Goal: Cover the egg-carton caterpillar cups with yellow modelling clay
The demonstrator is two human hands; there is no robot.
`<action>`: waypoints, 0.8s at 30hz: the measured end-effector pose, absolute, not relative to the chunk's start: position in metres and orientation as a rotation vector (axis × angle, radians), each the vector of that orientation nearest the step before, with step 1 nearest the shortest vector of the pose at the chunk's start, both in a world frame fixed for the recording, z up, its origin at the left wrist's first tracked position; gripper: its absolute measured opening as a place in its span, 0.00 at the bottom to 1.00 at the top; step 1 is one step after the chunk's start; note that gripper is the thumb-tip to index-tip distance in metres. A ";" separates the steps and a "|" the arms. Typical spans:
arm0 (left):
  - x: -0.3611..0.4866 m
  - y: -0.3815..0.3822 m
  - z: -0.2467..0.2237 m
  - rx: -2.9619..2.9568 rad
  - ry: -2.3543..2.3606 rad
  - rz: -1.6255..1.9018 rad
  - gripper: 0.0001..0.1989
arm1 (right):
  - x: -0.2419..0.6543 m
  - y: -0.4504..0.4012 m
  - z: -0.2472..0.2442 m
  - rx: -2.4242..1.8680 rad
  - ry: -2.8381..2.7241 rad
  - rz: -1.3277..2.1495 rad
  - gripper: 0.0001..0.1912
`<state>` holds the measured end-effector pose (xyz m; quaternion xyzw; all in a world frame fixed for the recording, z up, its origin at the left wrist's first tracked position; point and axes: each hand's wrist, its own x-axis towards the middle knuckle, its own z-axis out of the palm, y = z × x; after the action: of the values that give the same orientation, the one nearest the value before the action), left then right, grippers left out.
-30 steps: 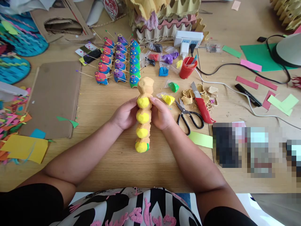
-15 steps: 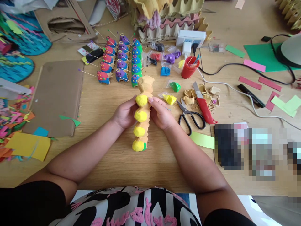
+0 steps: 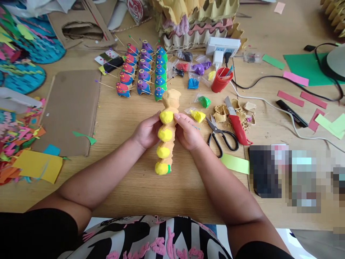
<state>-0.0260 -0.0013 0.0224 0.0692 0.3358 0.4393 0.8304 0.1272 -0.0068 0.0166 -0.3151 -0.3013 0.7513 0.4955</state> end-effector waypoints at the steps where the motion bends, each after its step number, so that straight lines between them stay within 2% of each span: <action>1: -0.026 -0.001 0.022 0.151 0.711 0.935 0.07 | 0.127 -0.007 0.016 -0.772 -0.733 1.815 0.21; 15: -0.027 -0.001 0.022 0.124 0.718 0.953 0.08 | 0.127 -0.005 0.014 -0.851 -0.711 1.746 0.17; 24: -0.027 -0.001 0.023 0.136 0.723 0.927 0.10 | 0.127 -0.006 0.016 -0.871 -0.764 1.757 0.21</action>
<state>-0.0271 -0.0007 0.0228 0.0640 0.3408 0.4368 0.8300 0.1267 -0.0059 0.0158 -0.3595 -0.3152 0.7250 0.4957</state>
